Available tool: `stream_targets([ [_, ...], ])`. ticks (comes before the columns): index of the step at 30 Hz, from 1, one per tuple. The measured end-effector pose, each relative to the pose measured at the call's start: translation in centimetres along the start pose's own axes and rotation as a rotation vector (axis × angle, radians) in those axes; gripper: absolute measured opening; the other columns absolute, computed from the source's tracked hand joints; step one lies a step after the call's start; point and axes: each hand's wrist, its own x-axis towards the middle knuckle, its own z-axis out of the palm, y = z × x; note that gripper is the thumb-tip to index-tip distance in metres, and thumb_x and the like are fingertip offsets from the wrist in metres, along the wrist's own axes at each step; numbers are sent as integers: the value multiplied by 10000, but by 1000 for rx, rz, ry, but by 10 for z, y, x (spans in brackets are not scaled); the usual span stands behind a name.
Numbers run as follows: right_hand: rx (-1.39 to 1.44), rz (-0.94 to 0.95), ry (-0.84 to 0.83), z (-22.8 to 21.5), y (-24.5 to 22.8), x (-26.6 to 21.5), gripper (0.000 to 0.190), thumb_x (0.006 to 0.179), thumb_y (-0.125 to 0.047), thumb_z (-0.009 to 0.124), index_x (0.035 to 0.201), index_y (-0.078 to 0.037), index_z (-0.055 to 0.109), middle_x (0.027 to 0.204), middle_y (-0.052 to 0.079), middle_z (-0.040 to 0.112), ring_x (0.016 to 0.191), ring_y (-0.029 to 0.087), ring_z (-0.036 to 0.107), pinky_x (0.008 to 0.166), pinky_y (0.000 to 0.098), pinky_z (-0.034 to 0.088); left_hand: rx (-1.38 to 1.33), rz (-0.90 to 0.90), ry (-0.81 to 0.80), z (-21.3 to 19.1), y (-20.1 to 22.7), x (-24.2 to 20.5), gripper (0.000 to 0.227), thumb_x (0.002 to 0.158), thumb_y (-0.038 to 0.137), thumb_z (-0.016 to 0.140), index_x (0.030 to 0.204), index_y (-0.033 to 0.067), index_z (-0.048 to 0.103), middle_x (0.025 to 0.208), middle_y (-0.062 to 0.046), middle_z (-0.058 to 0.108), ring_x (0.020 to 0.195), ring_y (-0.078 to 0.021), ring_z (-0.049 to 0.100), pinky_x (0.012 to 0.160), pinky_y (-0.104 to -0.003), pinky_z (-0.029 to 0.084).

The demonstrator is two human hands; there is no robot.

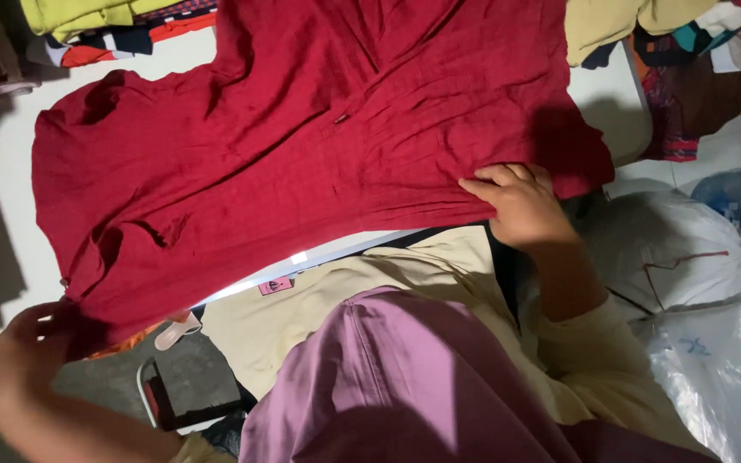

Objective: Folding several items of clothing on a portable table.

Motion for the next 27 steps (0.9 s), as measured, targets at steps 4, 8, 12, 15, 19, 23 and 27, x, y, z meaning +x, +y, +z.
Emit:
stream_targets([
  [4,185,-33,-231,-7,7,17,773,672,-282,815,1411,-170,617,1413,159,566,1307,328,505,1039,519,386,662,304,549,61,6,9,415,979,164,722,1365,21,670,1186,-277,707,1114,-437,694,984,-503,534],
  [8,271,-178,248,40,22,39,708,1007,-477,752,1543,-78,520,1548,253,495,1454,460,450,1201,611,402,768,607,657,162,60,-20,696,1092,395,647,1649,45,418,1651,-244,434,1493,-471,353,1101,-712,261],
  [12,-249,-155,280,107,119,46,672,1019,-472,740,1516,-55,566,1572,294,465,1425,569,405,1160,714,324,676,283,615,184,59,-21,776,1070,502,567,1683,128,274,1713,-242,221,1562,-474,134,1148,-779,77],
  [15,-735,-166,175,146,209,23,419,1144,-455,671,1416,-190,495,1617,170,404,1481,449,357,1238,653,268,613,271,654,186,51,-30,860,1040,575,545,1673,88,225,1706,-249,165,1568,-455,103,1196,-742,62],
  [19,-308,280,253,125,213,21,638,1193,-525,537,1682,-163,344,1687,299,333,1511,591,281,1088,827,174,611,258,666,195,63,-37,888,1035,629,536,1665,83,232,1716,-238,167,1592,-423,113,1185,-762,49],
  [23,-260,708,14,86,207,26,800,1002,-653,574,1633,-245,299,1642,260,269,1504,555,190,1040,849,107,540,286,639,194,65,-45,900,1000,570,615,1637,60,236,1698,-254,177,1579,-416,121,1158,-756,22],
  [27,-176,402,-4,41,171,60,729,1002,-612,618,1558,-189,411,1567,251,380,1469,515,305,1073,805,199,476,315,702,173,74,-56,817,941,399,740,1586,50,381,1607,-241,357,1504,-414,290,1120,-739,134],
])
